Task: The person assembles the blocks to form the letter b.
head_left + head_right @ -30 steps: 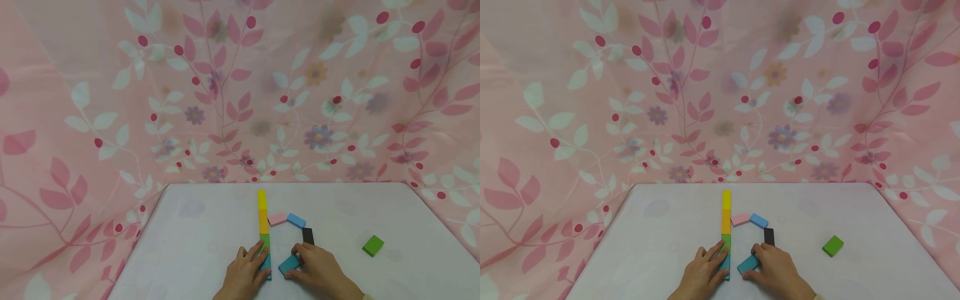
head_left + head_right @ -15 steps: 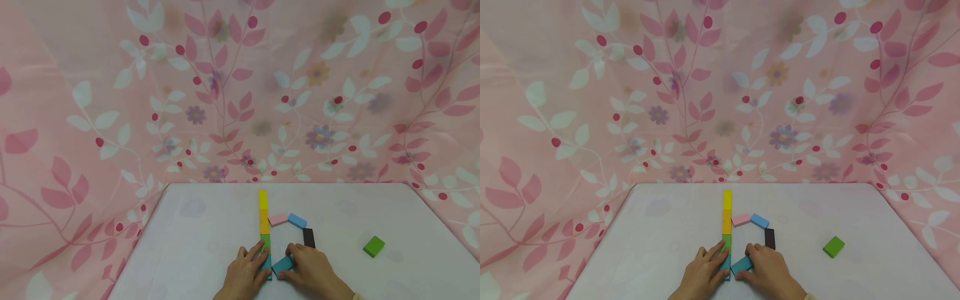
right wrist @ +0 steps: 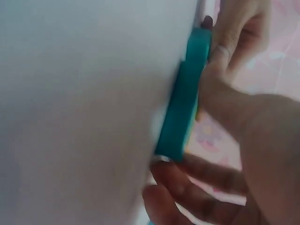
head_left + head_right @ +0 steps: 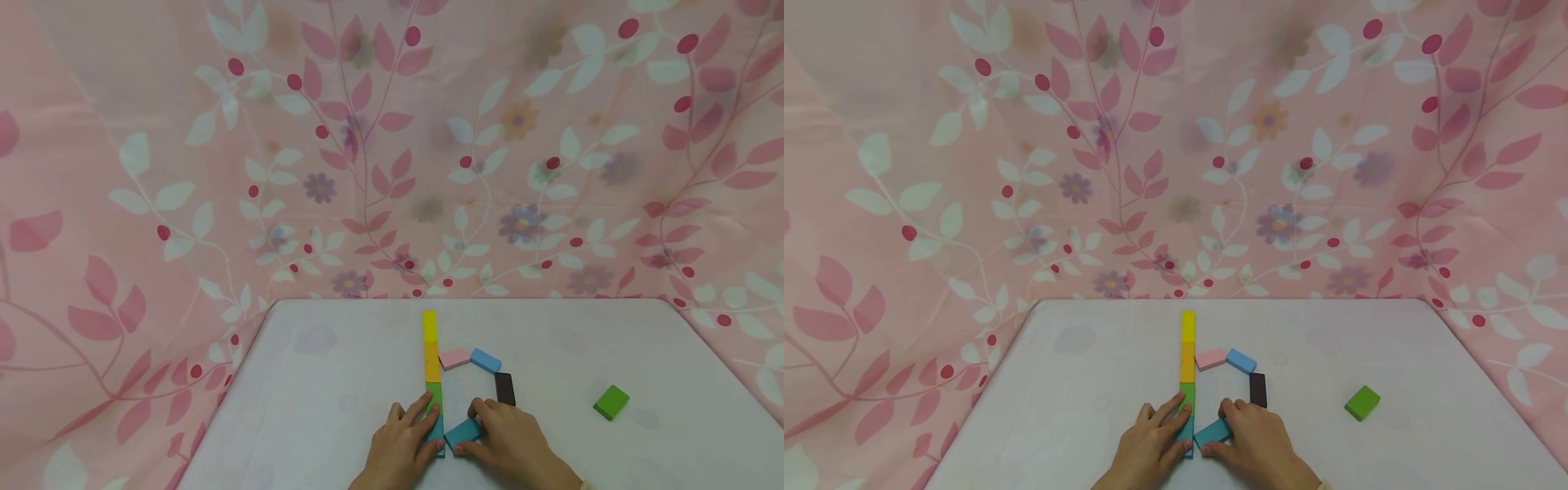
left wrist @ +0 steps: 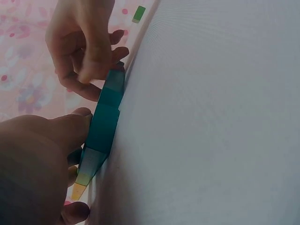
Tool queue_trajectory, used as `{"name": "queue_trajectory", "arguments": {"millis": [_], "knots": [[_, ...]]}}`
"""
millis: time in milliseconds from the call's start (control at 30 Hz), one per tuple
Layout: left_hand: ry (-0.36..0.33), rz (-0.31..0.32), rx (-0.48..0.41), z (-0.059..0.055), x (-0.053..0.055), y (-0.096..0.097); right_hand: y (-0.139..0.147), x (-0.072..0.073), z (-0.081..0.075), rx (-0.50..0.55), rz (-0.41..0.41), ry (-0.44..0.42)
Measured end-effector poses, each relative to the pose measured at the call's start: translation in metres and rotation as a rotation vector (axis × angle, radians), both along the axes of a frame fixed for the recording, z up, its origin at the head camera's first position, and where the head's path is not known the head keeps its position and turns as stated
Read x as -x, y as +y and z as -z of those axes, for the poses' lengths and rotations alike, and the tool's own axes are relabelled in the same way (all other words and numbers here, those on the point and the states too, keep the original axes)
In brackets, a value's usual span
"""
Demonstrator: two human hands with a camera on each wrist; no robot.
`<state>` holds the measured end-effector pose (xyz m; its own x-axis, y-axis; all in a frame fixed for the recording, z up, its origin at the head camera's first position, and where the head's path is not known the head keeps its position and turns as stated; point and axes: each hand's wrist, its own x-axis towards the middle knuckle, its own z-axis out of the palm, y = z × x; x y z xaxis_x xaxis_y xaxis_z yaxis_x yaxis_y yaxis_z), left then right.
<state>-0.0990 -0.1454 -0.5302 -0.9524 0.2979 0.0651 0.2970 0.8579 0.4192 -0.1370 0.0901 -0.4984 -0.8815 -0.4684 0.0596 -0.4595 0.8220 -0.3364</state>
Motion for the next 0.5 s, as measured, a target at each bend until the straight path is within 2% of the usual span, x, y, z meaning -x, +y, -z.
{"name": "queue_trajectory", "arguments": {"millis": [167, 233, 400, 500], "knots": [[-0.02, 0.001, -0.017, -0.001, -0.001, 0.001, 0.019, 0.007, -0.017, -0.004, 0.108, -0.088], [-0.018, 0.003, -0.017, -0.001, -0.001, 0.002, 0.035, 0.013, -0.026, 0.003, 0.167, -0.086], [0.006, 0.007, -0.014, 0.0, -0.001, 0.0, 0.092, 0.029, -0.038, 0.012, 0.244, 0.049], [0.0, 0.005, -0.012, 0.0, 0.0, -0.001, 0.126, 0.032, -0.041, 0.014, 0.281, 0.091]]}}
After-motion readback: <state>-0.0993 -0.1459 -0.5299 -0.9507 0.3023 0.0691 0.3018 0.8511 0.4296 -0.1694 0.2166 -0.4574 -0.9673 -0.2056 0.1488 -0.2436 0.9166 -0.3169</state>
